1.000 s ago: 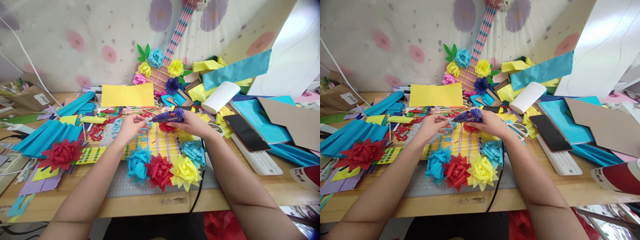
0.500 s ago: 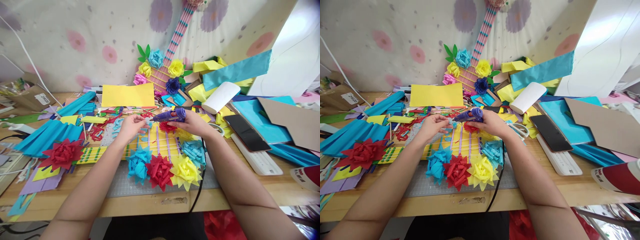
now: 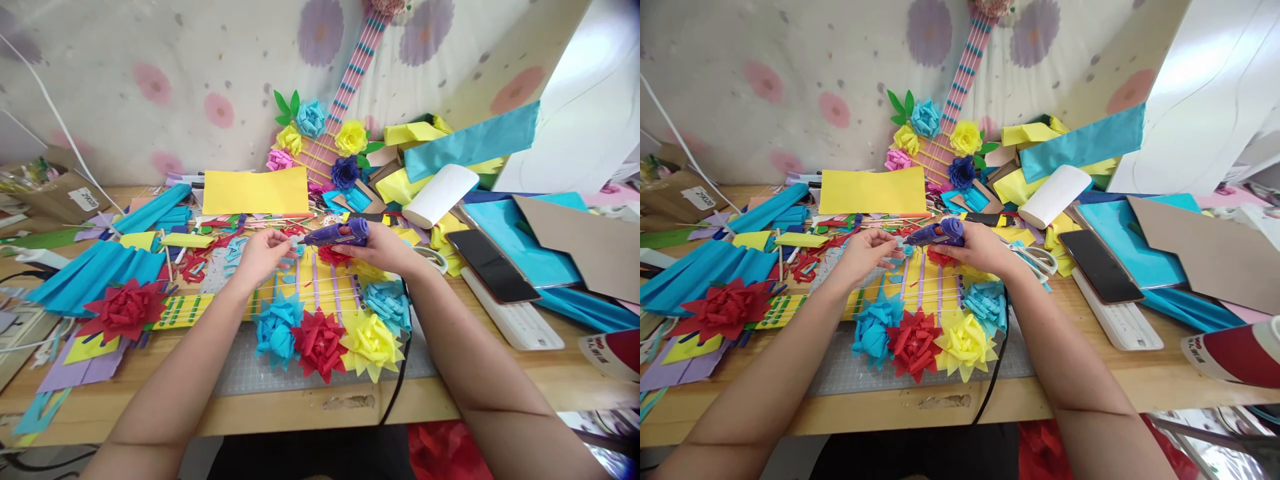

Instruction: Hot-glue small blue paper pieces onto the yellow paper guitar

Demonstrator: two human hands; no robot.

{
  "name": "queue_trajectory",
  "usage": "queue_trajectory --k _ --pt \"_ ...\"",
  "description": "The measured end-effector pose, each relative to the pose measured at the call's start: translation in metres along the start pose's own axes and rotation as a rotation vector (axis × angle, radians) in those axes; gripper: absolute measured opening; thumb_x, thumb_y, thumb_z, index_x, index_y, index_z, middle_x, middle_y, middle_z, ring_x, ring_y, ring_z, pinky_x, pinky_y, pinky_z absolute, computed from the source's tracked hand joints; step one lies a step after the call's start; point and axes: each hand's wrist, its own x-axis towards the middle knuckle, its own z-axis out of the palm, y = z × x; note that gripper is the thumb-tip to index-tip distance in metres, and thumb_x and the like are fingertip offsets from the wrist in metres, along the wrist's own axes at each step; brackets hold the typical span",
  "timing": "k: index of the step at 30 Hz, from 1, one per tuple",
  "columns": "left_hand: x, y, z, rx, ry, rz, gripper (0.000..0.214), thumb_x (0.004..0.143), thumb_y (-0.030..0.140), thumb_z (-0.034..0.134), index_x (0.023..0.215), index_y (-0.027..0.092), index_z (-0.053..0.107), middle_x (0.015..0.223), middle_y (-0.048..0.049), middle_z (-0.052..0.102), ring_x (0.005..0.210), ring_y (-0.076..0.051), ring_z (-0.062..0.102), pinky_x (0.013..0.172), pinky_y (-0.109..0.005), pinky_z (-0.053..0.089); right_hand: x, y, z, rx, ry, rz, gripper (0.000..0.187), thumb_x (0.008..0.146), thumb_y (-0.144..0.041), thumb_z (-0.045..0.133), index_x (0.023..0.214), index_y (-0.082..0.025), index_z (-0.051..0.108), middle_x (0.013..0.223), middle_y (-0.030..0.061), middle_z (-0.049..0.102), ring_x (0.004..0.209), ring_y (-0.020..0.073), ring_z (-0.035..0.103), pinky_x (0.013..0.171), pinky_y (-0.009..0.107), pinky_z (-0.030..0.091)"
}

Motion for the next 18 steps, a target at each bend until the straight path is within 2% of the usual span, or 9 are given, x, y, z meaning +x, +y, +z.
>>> queue_trajectory --k 18 --pt "0.0032 -0.0046 -0.002 0.047 -0.029 0.021 0.009 0.076 0.016 0.063 0.074 0.016 0.055 0.068 -0.0005 0.066 0.069 -0.018 0.071 0.045 -0.021 0.051 -0.0019 -0.0028 -0.0028 -0.014 -0.062 0.013 0.045 0.081 -0.056 0.057 0.103 -0.018 0.069 0.096 0.0034 0.074 0.083 0.0229 0.068 0.071 0.03 0.049"
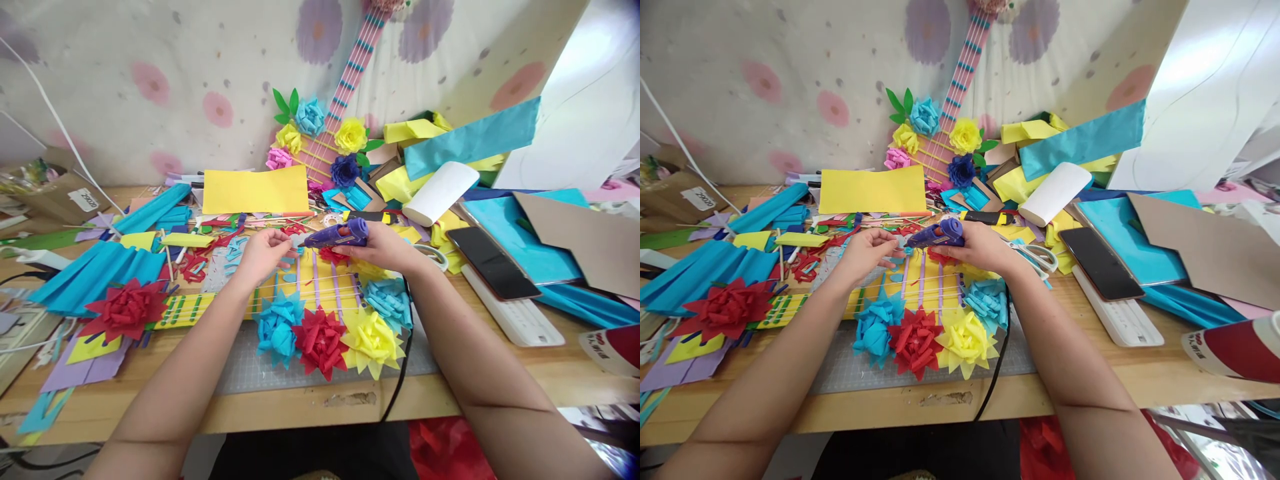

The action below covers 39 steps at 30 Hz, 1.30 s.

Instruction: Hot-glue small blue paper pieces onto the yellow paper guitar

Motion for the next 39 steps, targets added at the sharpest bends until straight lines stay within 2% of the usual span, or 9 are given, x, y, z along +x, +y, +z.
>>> queue_trajectory --k 14,16,19,22,25,28,32,36,39 --pt "-0.002 0.005 -0.003 -0.071 -0.001 -0.036 0.01 0.075 0.016 0.066 0.073 0.015 0.056 0.066 -0.0011 0.066 0.069 -0.018 0.071 0.047 -0.02 0.052 -0.001 0.0 -0.006 0.078 -0.006 0.011 0.048 0.078 -0.058 0.059 0.102 -0.018 0.07 0.095 0.0042 0.074 0.085 0.0247 0.067 0.075 0.033 0.051" --pt "-0.003 0.008 -0.005 -0.1 -0.011 -0.059 0.012 0.073 0.017 0.068 0.073 0.015 0.056 0.067 -0.0016 0.067 0.069 -0.017 0.071 0.048 -0.02 0.052 -0.003 0.003 -0.011 0.138 0.064 0.022 0.049 0.076 -0.058 0.061 0.102 -0.018 0.07 0.096 0.0046 0.073 0.087 0.025 0.067 0.077 0.034 0.052" --pt "-0.003 0.011 -0.01 -0.138 -0.008 -0.082 0.017 0.071 0.02 0.071 0.072 0.015 0.055 0.068 -0.0029 0.068 0.069 -0.018 0.071 0.049 -0.02 0.052 -0.007 0.012 -0.018 0.219 0.268 0.095 0.05 0.072 -0.06 0.065 0.096 -0.017 0.07 0.093 0.006 0.072 0.084 0.024 0.065 0.075 0.034 0.052" --pt "-0.001 0.012 -0.018 -0.165 -0.005 -0.045 0.019 0.069 0.025 0.072 0.074 0.015 0.056 0.07 -0.0031 0.069 0.068 -0.017 0.07 0.05 -0.02 0.052 -0.014 0.026 -0.022 0.278 0.449 0.272 0.048 0.07 -0.061 0.065 0.087 -0.017 0.069 0.074 0.0052 0.067 0.07 0.0207 0.062 0.062 0.032 0.051" --pt "0.002 0.013 -0.024 -0.169 0.019 0.013 0.019 0.068 0.026 0.071 0.076 0.015 0.058 0.068 -0.0017 0.068 0.065 -0.015 0.069 0.052 -0.02 0.052 -0.024 0.047 -0.018 0.251 0.535 0.462 0.046 0.068 -0.06 0.066 0.082 -0.016 0.067 0.065 0.0036 0.062 0.061 0.0187 0.058 0.056 0.032 0.048" --pt "0.002 0.013 -0.024 -0.137 0.045 0.045 0.019 0.068 0.027 0.07 0.075 0.015 0.057 0.066 -0.0009 0.068 0.064 -0.014 0.068 0.052 -0.02 0.051 -0.031 0.068 -0.007 0.199 0.45 0.556 0.046 0.064 -0.058 0.07 0.084 -0.016 0.068 0.073 0.0062 0.067 0.069 0.0222 0.061 0.065 0.037 0.051" --pt "0.0 0.013 -0.02 -0.048 0.011 0.082 0.019 0.067 0.025 0.069 0.076 0.017 0.054 0.064 0.0003 0.067 0.062 -0.014 0.067 0.05 -0.019 0.048 -0.033 0.084 0.009 0.169 0.274 0.667 0.041 0.064 -0.056 0.069 0.078 -0.017 0.065 0.066 0.0061 0.066 0.062 0.0228 0.061 0.059 0.037 0.051" --pt "-0.002 0.011 -0.02 0.048 -0.067 0.135 0.021 0.067 0.022 0.067 0.078 0.019 0.05 0.059 0.0026 0.064 0.059 -0.013 0.066 0.048 -0.018 0.047 -0.035 0.087 0.014 0.132 0.212 0.632 0.041 0.065 -0.052 0.07 0.084 -0.016 0.067 0.07 0.0056 0.068 0.065 0.0219 0.062 0.059 0.034 0.051" --pt "-0.002 0.011 -0.024 0.104 -0.201 0.134 0.02 0.067 0.02 0.065 0.075 0.02 0.047 0.057 0.0042 0.062 0.057 -0.012 0.064 0.048 -0.019 0.048 -0.041 0.089 0.008 0.189 0.155 0.589 0.047 0.067 -0.055 0.069 0.092 -0.015 0.069 0.079 0.0072 0.071 0.072 0.0234 0.064 0.063 0.035 0.052"
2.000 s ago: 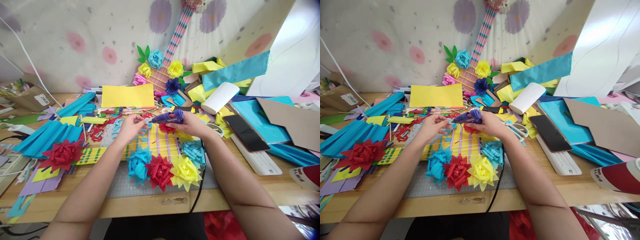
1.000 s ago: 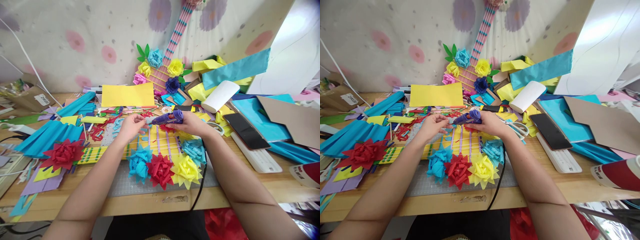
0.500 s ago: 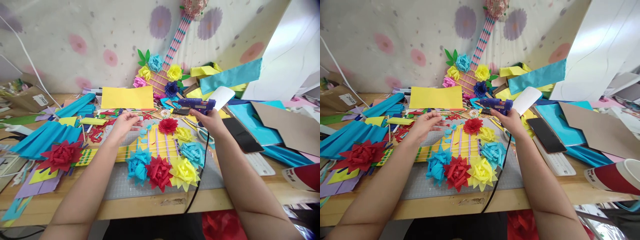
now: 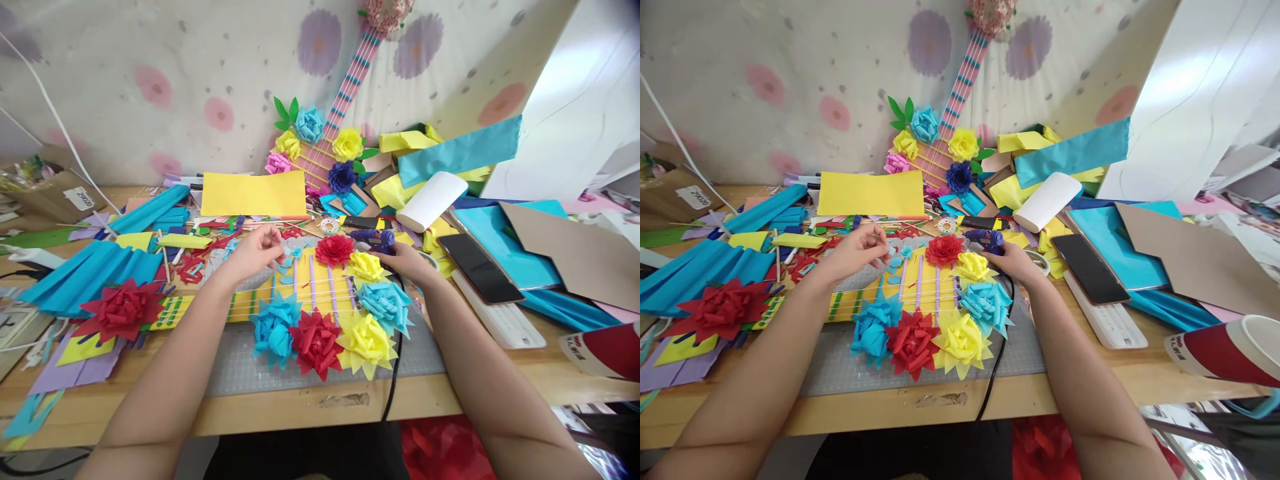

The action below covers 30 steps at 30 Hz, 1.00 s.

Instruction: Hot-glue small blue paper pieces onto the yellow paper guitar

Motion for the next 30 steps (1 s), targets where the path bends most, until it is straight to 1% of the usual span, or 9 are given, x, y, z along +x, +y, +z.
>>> queue_trajectory --k 2,6,9,16,20,22,25,27,30 --pt "0.0 -0.001 -0.002 0.024 -0.088 -0.024 0.018 0.067 0.021 0.065 0.074 0.02 0.048 0.057 0.004 0.061 0.056 -0.012 0.063 0.048 -0.019 0.048 -0.004 0.002 -0.009 0.046 0.03 -0.043 0.053 0.068 -0.056 0.069 0.102 -0.016 0.068 0.09 0.0086 0.072 0.082 0.0251 0.066 0.07 0.037 0.053" --pt "0.001 -0.003 -0.004 0.004 -0.12 -0.054 0.018 0.067 0.024 0.068 0.073 0.019 0.052 0.061 0.0022 0.062 0.057 -0.012 0.064 0.048 -0.019 0.05 -0.013 -0.013 -0.03 0.031 0.315 -0.144 0.06 0.068 -0.056 0.069 0.114 -0.018 0.063 0.114 0.0123 0.067 0.1 0.028 0.063 0.085 0.044 0.051" --pt "0.001 -0.005 -0.005 -0.033 -0.097 -0.067 0.017 0.066 0.025 0.07 0.072 0.018 0.055 0.064 0.001 0.064 0.062 -0.013 0.066 0.051 -0.02 0.052 -0.02 -0.042 -0.034 -0.095 0.334 -0.3 0.053 0.068 -0.056 0.07 0.109 -0.022 0.065 0.111 0.0116 0.066 0.104 0.0294 0.06 0.086 0.045 0.05" --pt "0.0 -0.003 -0.011 -0.065 -0.224 -0.112 0.022 0.059 0.017 0.075 0.077 0.016 0.062 0.076 -0.0067 0.072 0.08 -0.02 0.07 0.063 -0.028 0.057 -0.019 -0.111 0.001 -0.108 0.065 -0.511 0.035 0.078 -0.048 0.061 0.096 -0.019 0.067 0.101 0.0101 0.068 0.09 0.0232 0.062 0.077 0.036 0.05" --pt "-0.001 -0.002 -0.008 -0.018 -0.179 -0.122 0.019 0.061 0.021 0.075 0.074 0.016 0.062 0.074 -0.0076 0.072 0.074 -0.02 0.07 0.058 -0.026 0.054 -0.015 -0.134 0.019 -0.169 -0.029 -0.599 0.026 0.079 -0.041 0.06 0.091 -0.019 0.066 0.097 0.0085 0.069 0.092 0.022 0.06 0.077 0.034 0.047" --pt "-0.001 -0.004 -0.007 0.051 -0.142 -0.094 0.017 0.064 0.026 0.073 0.072 0.017 0.061 0.071 -0.0058 0.071 0.065 -0.017 0.067 0.053 -0.024 0.05 -0.015 -0.143 0.025 -0.201 -0.09 -0.634 0.024 0.079 -0.038 0.061 0.09 -0.018 0.066 0.096 0.0078 0.068 0.092 0.0213 0.059 0.078 0.033 0.045" --pt "0.0 -0.005 -0.006 0.244 -0.105 0.047 0.013 0.066 0.028 0.069 0.07 0.018 0.062 0.064 -0.0002 0.065 0.058 -0.014 0.06 0.052 -0.023 0.044 -0.014 -0.151 0.035 -0.264 -0.18 -0.679 0.019 0.079 -0.032 0.062 0.089 -0.017 0.065 0.096 0.0073 0.068 0.096 0.0212 0.057 0.083 0.033 0.042" --pt "0.0 -0.004 -0.006 0.393 -0.074 0.132 0.01 0.066 0.029 0.067 0.069 0.019 0.065 0.061 0.0018 0.061 0.061 -0.014 0.058 0.054 -0.023 0.042 -0.013 -0.154 0.042 -0.312 -0.223 -0.707 0.014 0.08 -0.028 0.062 0.088 -0.017 0.066 0.097 0.0065 0.069 0.099 0.0216 0.056 0.085 0.033 0.041" --pt "-0.003 0.002 -0.003 0.557 -0.032 0.153 0.011 0.067 0.03 0.064 0.07 0.021 0.069 0.062 0.0014 0.061 0.068 -0.017 0.06 0.059 -0.024 0.042 -0.012 -0.157 0.051 -0.407 -0.232 -0.725 0.013 0.08 -0.026 0.061 0.087 -0.018 0.068 0.096 0.0064 0.069 0.099 0.0223 0.056 0.086 0.034 0.039"
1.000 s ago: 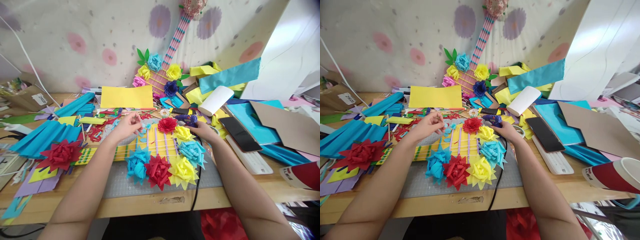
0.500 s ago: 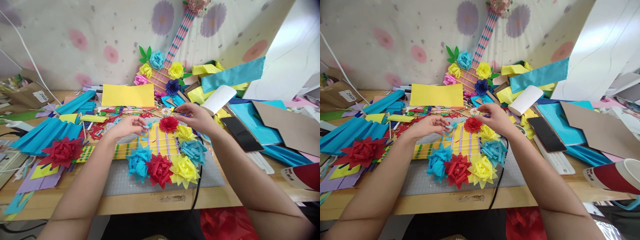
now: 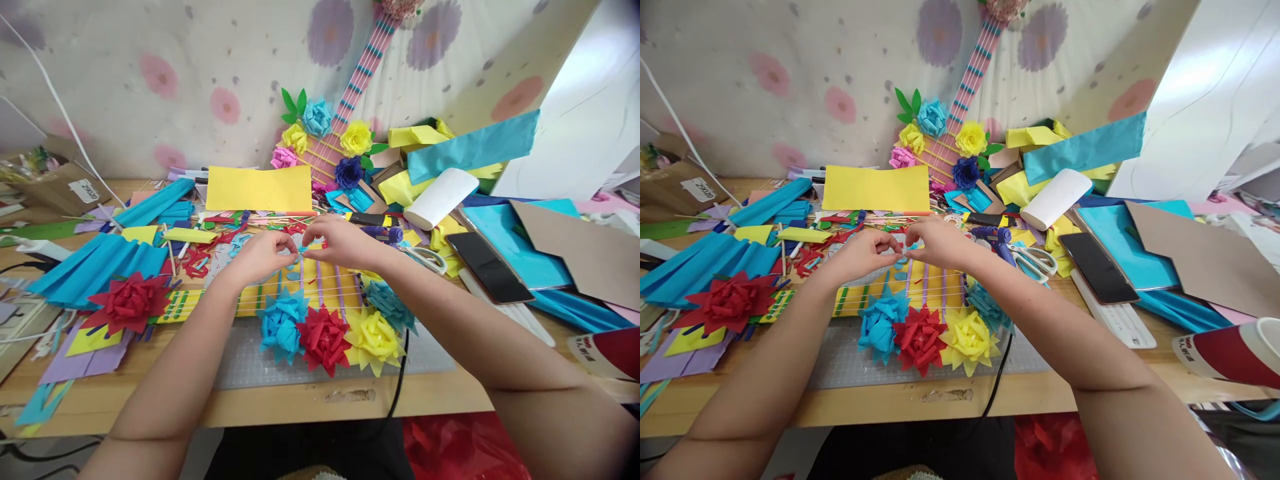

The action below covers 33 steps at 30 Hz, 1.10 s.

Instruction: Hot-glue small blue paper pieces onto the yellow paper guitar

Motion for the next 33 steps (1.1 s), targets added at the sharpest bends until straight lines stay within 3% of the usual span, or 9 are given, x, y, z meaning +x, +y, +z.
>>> queue_trajectory --k 9,16,20,24,27,33 --pt "-0.002 0.002 0.004 0.128 -0.006 0.013 0.018 0.07 0.033 0.06 0.078 0.022 0.072 0.069 -0.0001 0.065 0.071 -0.018 0.06 0.061 -0.025 0.039 0.008 -0.013 0.005 -0.147 -0.1 0.098 0.014 0.078 -0.022 0.06 0.082 -0.018 0.073 0.094 0.0079 0.07 0.094 0.0224 0.059 0.077 0.031 0.04" --pt "0.001 0.001 0.003 0.019 -0.022 0.008 0.019 0.067 0.032 0.061 0.077 0.019 0.069 0.057 0.0035 0.047 0.056 -0.013 0.046 0.052 -0.024 0.03 0.008 0.006 0.008 0.073 -0.043 0.077 0.011 0.075 -0.02 0.06 0.073 -0.016 0.071 0.08 0.0038 0.069 0.074 0.0145 0.059 0.067 0.025 0.04" --pt "0.002 -0.003 0.005 0.008 -0.027 0.034 0.015 0.068 0.03 0.058 0.072 0.018 0.066 0.055 0.0051 0.038 0.052 -0.01 0.038 0.05 -0.024 0.026 0.006 0.013 0.005 0.159 -0.07 0.122 0.011 0.074 -0.02 0.062 0.078 -0.015 0.07 0.083 0.0034 0.069 0.076 0.0144 0.06 0.067 0.025 0.041" --pt "0.0 0.002 0.006 0.117 -0.021 0.041 0.015 0.069 0.027 0.057 0.074 0.017 0.068 0.059 0.004 0.043 0.055 -0.01 0.041 0.052 -0.024 0.028 0.004 0.012 0.001 0.133 -0.062 0.03 0.018 0.075 -0.025 0.065 0.09 -0.016 0.069 0.094 0.0053 0.069 0.086 0.0172 0.06 0.076 0.028 0.042" --pt "-0.001 0.008 0.006 0.2 -0.019 0.046 0.016 0.07 0.028 0.058 0.076 0.018 0.069 0.061 0.0028 0.049 0.057 -0.011 0.045 0.054 -0.025 0.029 0.006 0.008 0.002 -0.001 -0.039 -0.025 0.012 0.076 -0.023 0.064 0.085 -0.016 0.07 0.094 0.0067 0.068 0.093 0.0204 0.058 0.083 0.032 0.039" --pt "-0.001 0.01 0.01 0.282 -0.031 0.055 0.017 0.071 0.028 0.058 0.079 0.019 0.07 0.065 0.0002 0.057 0.063 -0.015 0.053 0.057 -0.026 0.033 0.005 0.007 0.01 -0.159 -0.04 -0.158 0.011 0.074 -0.018 0.065 0.083 -0.016 0.07 0.09 0.01 0.065 0.092 0.0233 0.055 0.081 0.034 0.038"
